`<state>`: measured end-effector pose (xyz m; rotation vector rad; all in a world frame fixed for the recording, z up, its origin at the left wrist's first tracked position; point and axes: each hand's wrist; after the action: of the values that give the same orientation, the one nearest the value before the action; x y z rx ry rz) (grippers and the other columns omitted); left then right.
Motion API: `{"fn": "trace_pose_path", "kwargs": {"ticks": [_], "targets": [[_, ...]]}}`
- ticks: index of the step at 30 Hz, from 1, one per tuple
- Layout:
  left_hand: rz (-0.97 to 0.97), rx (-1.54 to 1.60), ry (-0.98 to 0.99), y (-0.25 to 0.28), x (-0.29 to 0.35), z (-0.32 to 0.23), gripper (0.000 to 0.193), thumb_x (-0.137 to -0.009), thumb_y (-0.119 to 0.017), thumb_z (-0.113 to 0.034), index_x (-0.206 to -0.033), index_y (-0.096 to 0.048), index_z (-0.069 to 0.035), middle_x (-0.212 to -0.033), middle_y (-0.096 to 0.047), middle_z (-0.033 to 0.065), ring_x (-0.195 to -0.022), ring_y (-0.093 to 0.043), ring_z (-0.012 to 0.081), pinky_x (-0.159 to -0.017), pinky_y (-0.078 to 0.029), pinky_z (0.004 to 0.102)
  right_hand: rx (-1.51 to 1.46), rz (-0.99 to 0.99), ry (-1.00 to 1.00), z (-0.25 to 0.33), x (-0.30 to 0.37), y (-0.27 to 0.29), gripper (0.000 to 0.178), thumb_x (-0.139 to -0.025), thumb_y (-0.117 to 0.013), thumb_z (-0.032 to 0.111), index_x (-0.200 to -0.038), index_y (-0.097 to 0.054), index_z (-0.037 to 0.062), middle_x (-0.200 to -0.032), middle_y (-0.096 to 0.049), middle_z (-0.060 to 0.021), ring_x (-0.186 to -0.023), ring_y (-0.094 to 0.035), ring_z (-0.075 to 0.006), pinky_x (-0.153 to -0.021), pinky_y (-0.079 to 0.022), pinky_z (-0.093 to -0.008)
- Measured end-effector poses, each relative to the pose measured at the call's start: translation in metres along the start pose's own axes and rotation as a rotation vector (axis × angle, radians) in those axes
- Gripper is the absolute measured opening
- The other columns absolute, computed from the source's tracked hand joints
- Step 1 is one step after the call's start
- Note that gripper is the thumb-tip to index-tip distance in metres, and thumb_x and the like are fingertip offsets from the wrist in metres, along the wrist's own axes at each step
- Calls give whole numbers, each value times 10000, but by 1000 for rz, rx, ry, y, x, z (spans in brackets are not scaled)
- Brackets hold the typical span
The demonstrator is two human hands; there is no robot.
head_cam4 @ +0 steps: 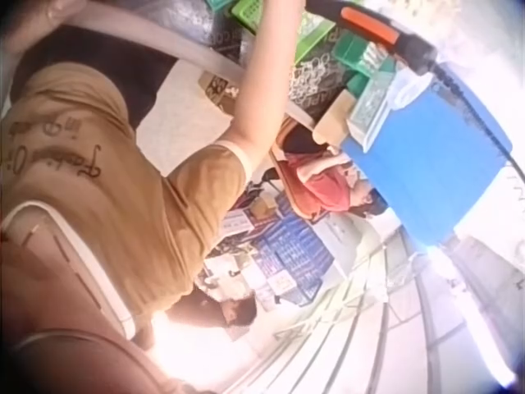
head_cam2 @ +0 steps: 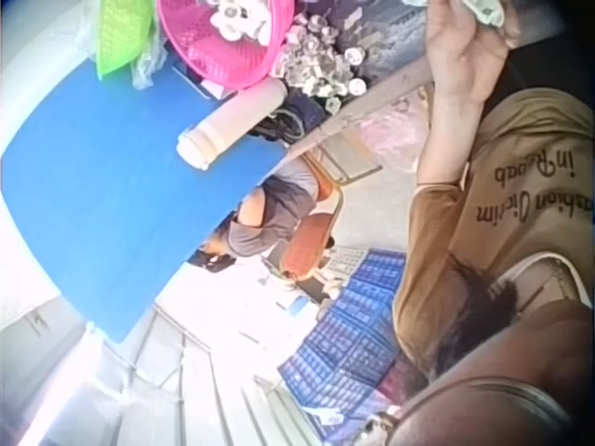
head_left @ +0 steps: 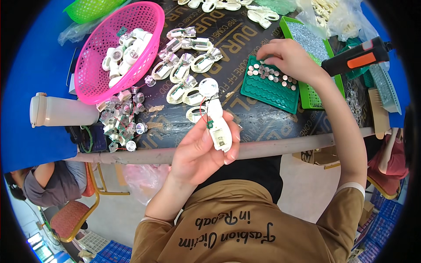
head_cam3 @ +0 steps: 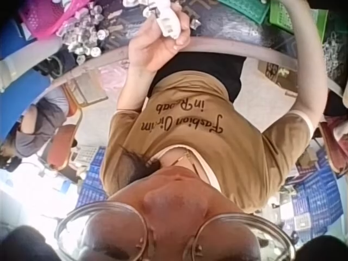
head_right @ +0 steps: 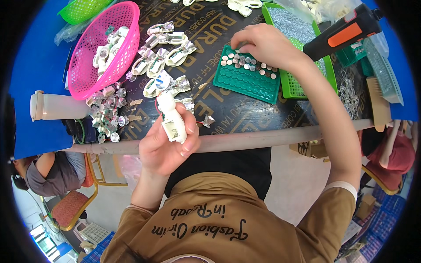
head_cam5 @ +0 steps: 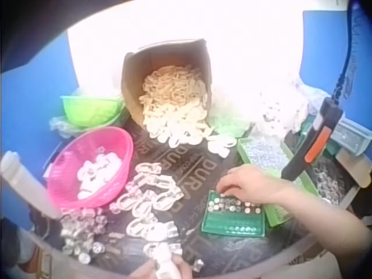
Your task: Assembling small electronic toy components by inserting circuits and batteries into plastic housings.
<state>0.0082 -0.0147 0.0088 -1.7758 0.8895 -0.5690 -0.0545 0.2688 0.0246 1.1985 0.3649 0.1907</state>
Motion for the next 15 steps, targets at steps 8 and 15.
{"fn": "trace_pose_path", "kwargs": {"ticks": [8, 15], "targets": [[-9, 4, 6, -1, 1, 1, 415, -858, -520, -221, -1194, -378, -22, -979, -492, 157, -707, -491, 188, -560, -370, 259, -40, -7, 52, 1, -5, -5, 80, -766, -592, 119, -803, -573, 51, -697, -562, -41, -673, -557, -195, -621, -440, -317], [-17, -7, 9, 0, 1, 0, 423, -858, -520, -232, -1195, -375, -21, -973, -497, 156, -704, -492, 185, -557, -368, 260, -1876, -22, -297, 7, -3, 9, 162, -894, -401, 198, -885, -483, 58, -777, -456, -33, -537, -347, -45, -398, -254, -169]]}}
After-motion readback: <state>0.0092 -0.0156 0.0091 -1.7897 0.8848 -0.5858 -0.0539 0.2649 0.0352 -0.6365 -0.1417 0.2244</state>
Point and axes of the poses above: each hand's wrist, its own x-axis away from the middle knuckle, its own y-axis out of the back of the hand, z = x × y
